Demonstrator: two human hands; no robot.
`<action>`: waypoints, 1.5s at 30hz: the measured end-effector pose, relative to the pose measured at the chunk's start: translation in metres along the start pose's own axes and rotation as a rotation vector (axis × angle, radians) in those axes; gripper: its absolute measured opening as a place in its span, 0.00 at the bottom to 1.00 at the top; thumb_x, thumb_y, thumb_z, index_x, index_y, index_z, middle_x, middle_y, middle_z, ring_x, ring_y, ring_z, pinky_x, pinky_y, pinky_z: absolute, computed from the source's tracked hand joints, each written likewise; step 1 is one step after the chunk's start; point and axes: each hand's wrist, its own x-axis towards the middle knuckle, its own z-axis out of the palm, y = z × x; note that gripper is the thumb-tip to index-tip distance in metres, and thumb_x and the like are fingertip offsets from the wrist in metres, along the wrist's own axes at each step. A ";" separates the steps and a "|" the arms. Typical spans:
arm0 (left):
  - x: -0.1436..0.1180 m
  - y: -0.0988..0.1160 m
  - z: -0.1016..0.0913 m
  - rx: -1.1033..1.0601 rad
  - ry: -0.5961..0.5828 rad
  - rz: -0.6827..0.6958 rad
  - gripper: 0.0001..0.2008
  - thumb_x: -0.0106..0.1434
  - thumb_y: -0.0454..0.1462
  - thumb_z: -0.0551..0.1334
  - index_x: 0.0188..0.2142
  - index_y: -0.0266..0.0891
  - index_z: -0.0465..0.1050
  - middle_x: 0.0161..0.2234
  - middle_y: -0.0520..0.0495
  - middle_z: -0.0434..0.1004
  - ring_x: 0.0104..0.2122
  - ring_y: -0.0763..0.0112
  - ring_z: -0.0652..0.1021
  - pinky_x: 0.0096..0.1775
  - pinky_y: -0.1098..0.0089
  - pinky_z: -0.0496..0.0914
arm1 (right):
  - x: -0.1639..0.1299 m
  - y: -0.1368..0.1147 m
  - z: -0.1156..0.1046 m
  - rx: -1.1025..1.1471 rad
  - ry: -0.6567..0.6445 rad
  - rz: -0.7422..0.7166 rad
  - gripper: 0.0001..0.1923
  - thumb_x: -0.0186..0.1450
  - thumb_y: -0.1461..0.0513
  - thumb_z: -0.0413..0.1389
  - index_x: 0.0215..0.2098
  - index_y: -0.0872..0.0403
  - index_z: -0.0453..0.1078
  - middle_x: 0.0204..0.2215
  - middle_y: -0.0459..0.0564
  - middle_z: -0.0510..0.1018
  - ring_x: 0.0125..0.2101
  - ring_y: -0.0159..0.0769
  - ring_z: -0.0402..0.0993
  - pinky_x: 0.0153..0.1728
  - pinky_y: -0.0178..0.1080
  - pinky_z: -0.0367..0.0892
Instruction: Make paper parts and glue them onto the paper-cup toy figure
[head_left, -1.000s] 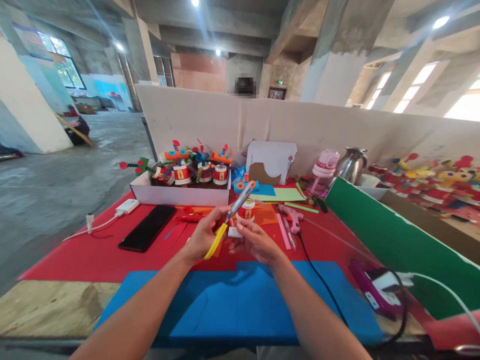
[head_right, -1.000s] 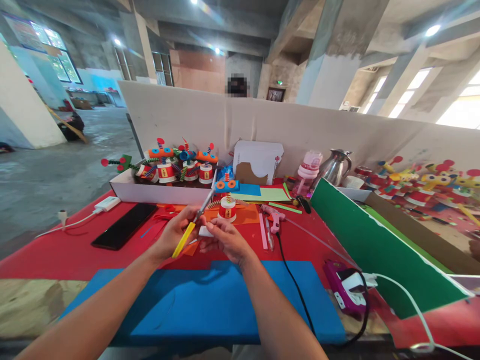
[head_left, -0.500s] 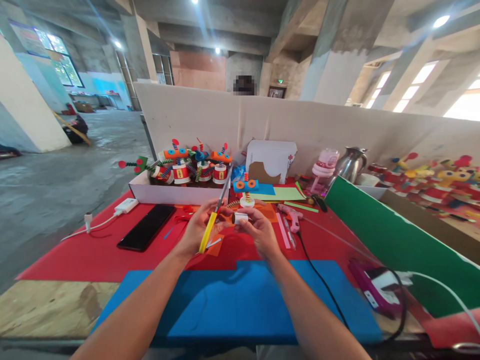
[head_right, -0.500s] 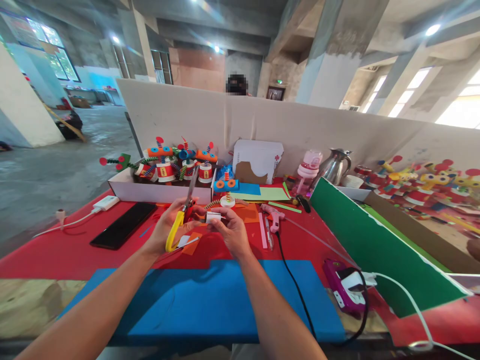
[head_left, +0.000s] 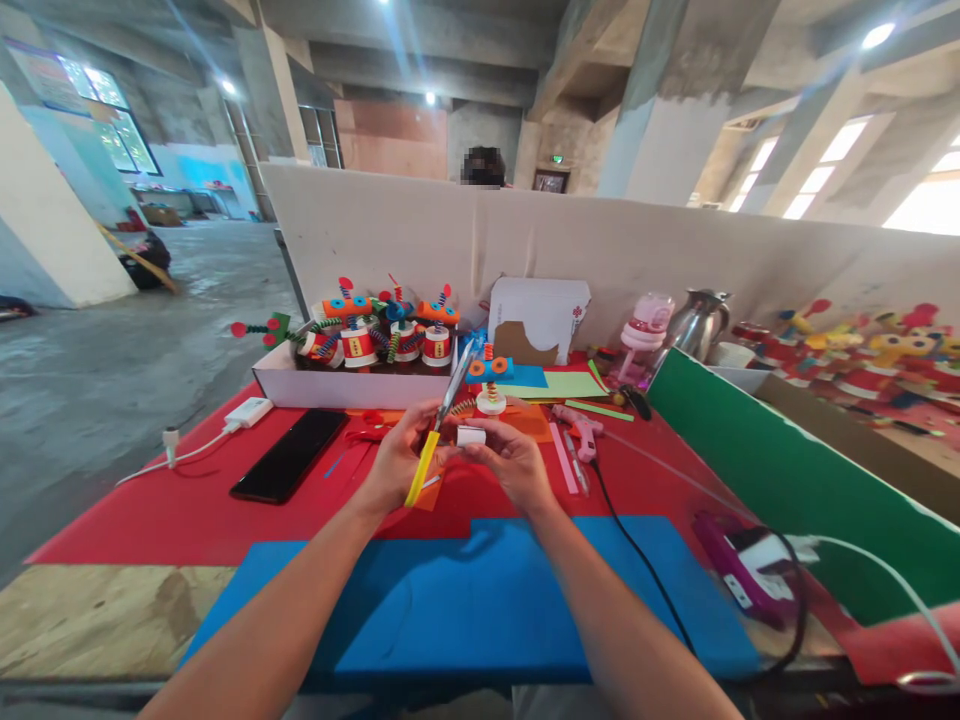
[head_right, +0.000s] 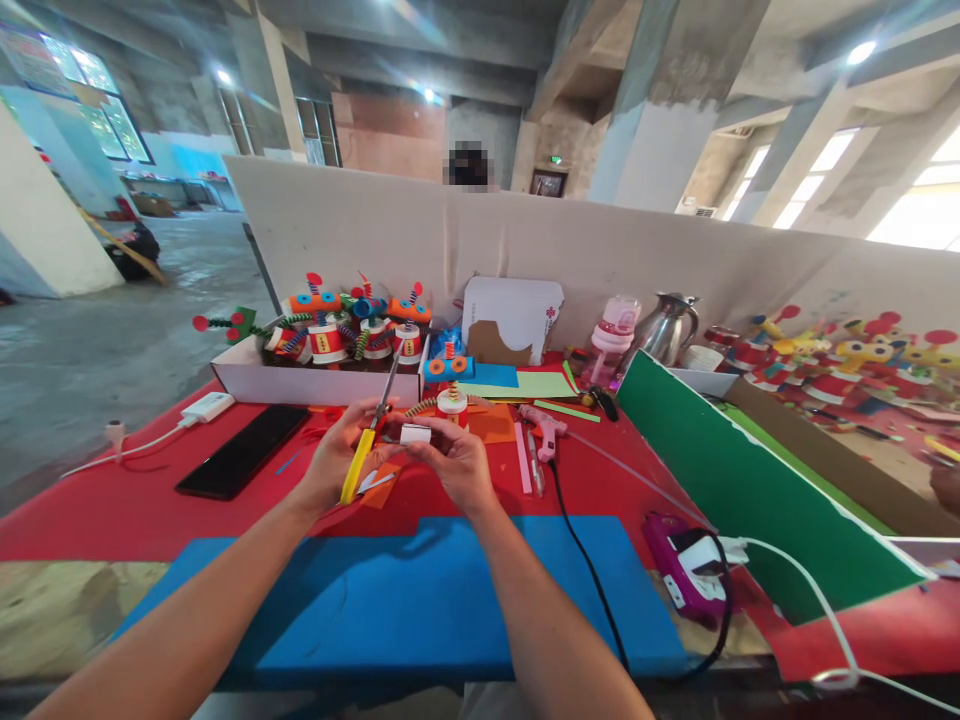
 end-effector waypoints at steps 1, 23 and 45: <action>0.000 0.000 0.000 0.017 0.001 0.003 0.25 0.52 0.37 0.68 0.49 0.39 0.65 0.39 0.46 0.75 0.37 0.70 0.75 0.40 0.69 0.71 | 0.000 0.001 0.000 0.006 0.005 0.001 0.15 0.49 0.60 0.68 0.37 0.49 0.78 0.34 0.45 0.82 0.33 0.34 0.78 0.38 0.37 0.74; -0.002 -0.002 -0.001 0.129 0.012 0.065 0.23 0.55 0.38 0.67 0.49 0.40 0.65 0.38 0.47 0.73 0.37 0.70 0.75 0.42 0.69 0.71 | 0.002 -0.008 -0.005 0.076 0.146 0.193 0.20 0.49 0.47 0.65 0.26 0.54 0.70 0.19 0.40 0.71 0.18 0.22 0.64 0.20 0.28 0.63; -0.007 0.004 -0.007 1.007 -0.381 0.169 0.18 0.64 0.37 0.51 0.54 0.41 0.63 0.38 0.45 0.76 0.29 0.68 0.76 0.30 0.71 0.68 | 0.008 -0.030 -0.032 0.395 0.342 0.074 0.18 0.49 0.53 0.67 0.22 0.54 0.65 0.13 0.34 0.59 0.13 0.19 0.46 0.13 0.27 0.48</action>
